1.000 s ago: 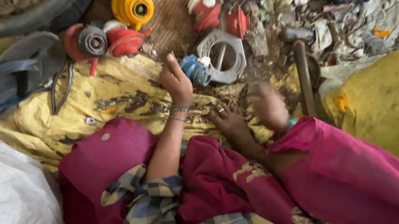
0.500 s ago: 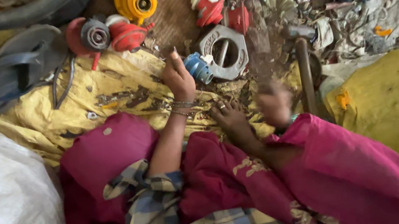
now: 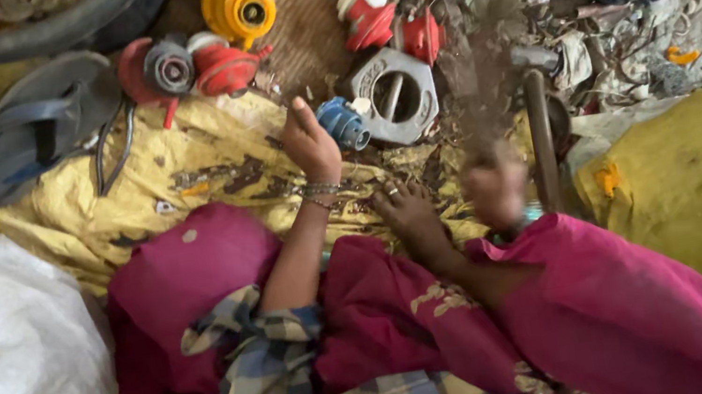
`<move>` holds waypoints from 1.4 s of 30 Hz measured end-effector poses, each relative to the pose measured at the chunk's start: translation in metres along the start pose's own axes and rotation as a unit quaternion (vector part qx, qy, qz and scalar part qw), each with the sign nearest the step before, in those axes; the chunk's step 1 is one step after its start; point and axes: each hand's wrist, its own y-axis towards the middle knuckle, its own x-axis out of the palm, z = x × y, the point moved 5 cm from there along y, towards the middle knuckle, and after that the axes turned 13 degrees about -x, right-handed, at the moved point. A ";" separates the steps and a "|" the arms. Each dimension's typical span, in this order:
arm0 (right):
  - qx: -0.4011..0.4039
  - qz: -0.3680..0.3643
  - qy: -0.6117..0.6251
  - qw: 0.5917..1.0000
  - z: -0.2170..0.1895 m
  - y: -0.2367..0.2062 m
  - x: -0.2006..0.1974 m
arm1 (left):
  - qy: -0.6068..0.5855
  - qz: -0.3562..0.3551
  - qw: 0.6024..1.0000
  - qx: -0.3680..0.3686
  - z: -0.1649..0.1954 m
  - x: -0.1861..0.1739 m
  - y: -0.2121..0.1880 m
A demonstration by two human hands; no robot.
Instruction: The person sits on the floor and uses a hammer to repeatedly strike a blue fishing reel held against a metal anvil. They rotate the reel to hit different sides, then inspect the interior by hand.
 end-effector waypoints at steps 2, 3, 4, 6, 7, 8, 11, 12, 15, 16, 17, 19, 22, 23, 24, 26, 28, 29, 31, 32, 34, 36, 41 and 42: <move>-0.030 0.046 -0.050 0.997 0.006 0.001 -0.018 | 0.013 -0.018 1.000 -0.008 0.003 -0.001 0.001; 0.006 0.057 -0.002 0.998 0.018 -0.002 -0.024 | 0.013 0.003 1.000 -0.026 0.003 -0.003 0.003; 0.045 0.066 0.050 0.996 0.031 -0.007 -0.030 | 0.017 0.023 0.999 -0.045 0.003 -0.007 0.003; 0.125 0.081 0.165 0.975 0.058 -0.022 -0.034 | 0.017 0.038 0.999 -0.034 0.005 -0.010 0.003; 0.121 0.100 0.130 0.979 0.065 -0.029 -0.036 | 0.007 0.029 1.000 -0.005 0.008 -0.009 0.003; 0.114 0.118 0.092 0.982 0.072 -0.035 -0.038 | -0.008 0.023 0.999 0.023 0.011 -0.009 0.003; 0.166 0.108 0.134 0.971 0.090 -0.053 -0.023 | 0.004 0.029 1.000 0.003 0.009 -0.007 0.009; 0.195 0.093 0.174 0.961 0.095 -0.058 -0.014 | -0.012 0.023 1.000 0.002 0.008 -0.006 0.013; 0.184 0.085 0.166 0.965 0.098 -0.062 -0.003 | -0.070 -0.022 0.997 -0.025 0.002 -0.003 0.027; 0.192 0.083 0.176 0.962 0.099 -0.064 -0.001 | -0.096 -0.059 0.992 -0.053 -0.003 0.000 0.030; 0.201 0.080 0.186 0.958 0.100 -0.065 0.001 | -0.122 -0.097 0.984 -0.081 -0.008 0.003 0.032; 0.197 0.090 0.184 0.959 0.100 -0.066 0.000 | -0.183 -0.173 0.932 -0.259 -0.029 0.012 0.031; 0.180 0.107 0.171 0.963 0.097 -0.066 -0.003 | -0.272 -0.240 0.835 -0.413 -0.044 0.023 0.019; 0.197 0.099 0.183 0.958 0.098 -0.067 -0.001 | -0.301 -0.254 0.804 -0.447 -0.047 0.025 0.016; 0.213 0.091 0.195 0.953 0.098 -0.068 0.001 | -0.301 -0.256 0.799 -0.453 -0.048 0.026 0.015; 0.236 0.070 0.202 0.948 0.099 -0.068 0.005 | -0.302 -0.261 0.790 -0.466 -0.049 0.025 0.014; 0.256 0.052 0.208 0.943 0.099 -0.069 0.007 | -0.278 -0.260 0.797 -0.469 -0.051 0.023 0.014; 0.262 0.044 0.211 0.941 0.099 -0.068 0.008 | -0.268 -0.258 0.801 -0.469 -0.052 0.021 0.014; 0.260 0.043 0.221 0.939 0.098 -0.066 0.006 | -0.256 -0.258 0.830 -0.424 -0.051 0.018 0.017; 0.252 0.048 0.227 0.940 0.097 -0.065 0.004 | -0.250 -0.259 0.842 -0.402 -0.051 0.016 0.018; 0.245 0.053 0.227 0.941 0.096 -0.062 0.000 | -0.274 -0.276 0.826 -0.407 -0.050 0.015 0.018; 0.247 0.051 0.219 0.943 0.094 -0.060 -0.002 | -0.311 -0.323 0.787 -0.423 -0.048 0.015 0.017; 0.267 0.050 0.238 0.932 0.090 -0.058 -0.006 | -0.377 -0.441 0.625 -0.523 -0.042 0.017 0.000; 0.261 0.057 0.241 0.933 0.088 -0.057 -0.008 | -0.363 -0.421 0.663 -0.500 -0.043 0.016 0.000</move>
